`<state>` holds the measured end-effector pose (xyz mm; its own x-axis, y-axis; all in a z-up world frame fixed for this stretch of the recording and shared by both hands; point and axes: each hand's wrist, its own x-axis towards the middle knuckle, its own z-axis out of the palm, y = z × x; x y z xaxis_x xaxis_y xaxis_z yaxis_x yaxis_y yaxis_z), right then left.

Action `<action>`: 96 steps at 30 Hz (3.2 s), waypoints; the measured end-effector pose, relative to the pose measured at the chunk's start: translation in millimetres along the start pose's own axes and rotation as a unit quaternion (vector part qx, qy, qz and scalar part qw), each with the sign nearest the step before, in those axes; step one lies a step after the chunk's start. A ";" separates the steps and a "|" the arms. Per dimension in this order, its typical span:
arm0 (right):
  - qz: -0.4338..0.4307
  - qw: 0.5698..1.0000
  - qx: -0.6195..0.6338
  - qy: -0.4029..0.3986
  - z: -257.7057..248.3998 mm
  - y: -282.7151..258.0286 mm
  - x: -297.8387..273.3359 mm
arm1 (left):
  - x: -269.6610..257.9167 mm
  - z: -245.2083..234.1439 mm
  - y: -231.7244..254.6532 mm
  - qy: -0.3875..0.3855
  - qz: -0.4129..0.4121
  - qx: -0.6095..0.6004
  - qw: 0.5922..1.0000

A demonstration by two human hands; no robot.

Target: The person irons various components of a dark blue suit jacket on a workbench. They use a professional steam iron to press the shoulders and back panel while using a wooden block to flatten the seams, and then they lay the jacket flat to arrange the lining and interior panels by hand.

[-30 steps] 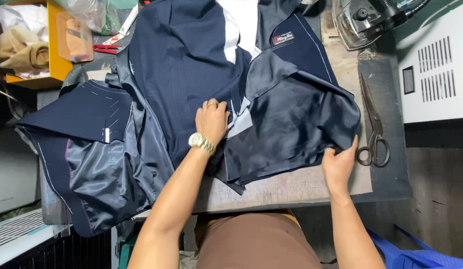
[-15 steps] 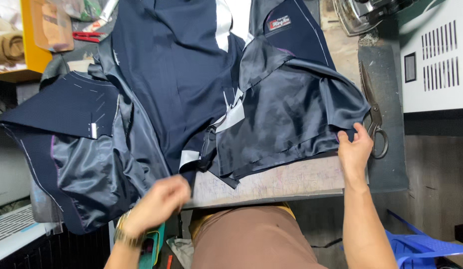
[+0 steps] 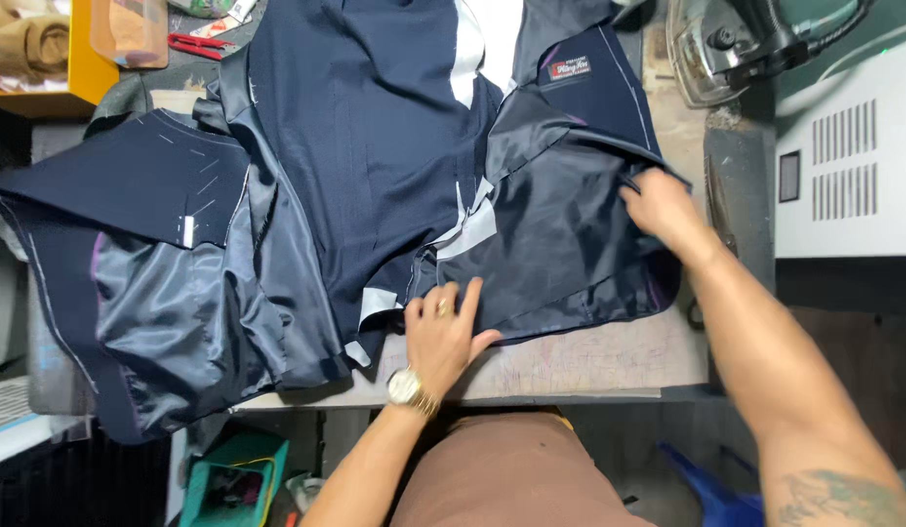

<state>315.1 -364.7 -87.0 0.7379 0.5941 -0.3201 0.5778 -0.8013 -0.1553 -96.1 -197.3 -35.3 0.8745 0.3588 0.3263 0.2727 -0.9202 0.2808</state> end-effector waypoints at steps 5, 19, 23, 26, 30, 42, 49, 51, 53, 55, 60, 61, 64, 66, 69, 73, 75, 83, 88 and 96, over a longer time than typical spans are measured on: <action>-0.181 0.913 0.331 0.153 -89.3 -108.0 84.7 | 42.3 42.5 -31.7 0.037 0.001 -0.013 0.999; 0.136 0.965 0.102 0.201 23.6 7.0 -140.2 | -12.4 -82.0 -106.8 0.166 -0.257 -0.159 0.939; 0.170 0.954 0.120 0.216 41.7 22.1 -147.7 | -9.1 -56.9 -56.4 0.174 -0.085 -0.136 0.972; 0.176 0.951 0.148 0.208 50.5 15.1 -164.9 | -18.9 -28.4 -24.9 0.060 0.079 -0.126 0.987; 0.130 0.957 0.066 0.252 3.4 -42.1 -206.6 | 1.6 -38.6 -50.9 -0.117 0.177 -0.018 0.977; -0.403 0.886 0.178 0.145 114.0 -217.9 -255.8 | 7.8 -26.8 -154.3 0.007 0.222 0.067 0.973; 0.019 0.974 0.126 0.189 132.3 -193.0 -205.2 | 11.1 -24.7 -73.9 0.147 0.198 -0.097 0.964; 0.164 0.904 0.391 0.052 99.3 -221.6 -196.1 | -16.3 -17.2 -48.8 0.096 0.212 -0.151 0.961; 0.139 0.925 0.349 0.047 115.8 -225.0 -194.0 | -39.7 -14.1 -38.6 0.061 0.219 -0.187 0.956; 0.115 0.943 0.310 0.042 116.2 -225.8 -195.8 | -54.7 -26.6 -58.3 0.022 0.227 -0.223 0.948; 0.181 0.925 0.312 0.122 132.0 -186.2 -220.3 | -110.4 -96.7 -178.9 0.058 0.082 -0.125 0.987; 0.178 0.926 0.310 0.119 132.9 -185.8 -224.6 | -126.4 -100.1 -187.2 0.060 0.077 -0.124 0.987; 0.181 0.918 0.333 0.117 142.3 -184.0 -232.1 | -167.8 -108.3 -209.6 -0.029 0.050 -0.041 0.997; 0.176 0.913 0.338 0.145 153.8 -173.7 -223.6 | -178.1 -103.9 -218.2 -0.057 0.041 0.029 0.997; 0.177 0.929 0.299 0.123 150.7 -173.3 -213.2 | -179.9 -100.7 -227.3 -0.041 0.031 0.022 0.998; 0.136 0.956 0.218 0.142 164.9 -154.1 -222.7 | -180.1 -95.2 -244.4 -0.039 0.043 0.000 0.998; 0.149 0.956 0.204 0.149 170.5 -147.4 -243.7 | -182.2 -95.9 -253.3 -0.034 0.066 -0.033 0.997; -0.164 0.927 0.175 0.290 85.7 -345.6 -263.2 | -181.3 -109.1 -239.3 0.075 0.018 -0.082 0.994; -0.392 0.913 0.057 0.099 135.5 -415.9 -247.5 | -194.2 -149.1 -267.1 0.189 -0.156 0.102 0.964; -0.050 0.943 0.305 0.120 107.2 -329.2 -216.1 | -235.0 -123.4 -358.2 0.056 -0.418 0.130 0.898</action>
<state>-72.0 -236.9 -66.9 0.7902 0.6094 -0.0653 0.3949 -0.5877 -0.7061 -448.8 67.3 -101.2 0.2797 0.9405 0.1928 0.9112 -0.3234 0.2553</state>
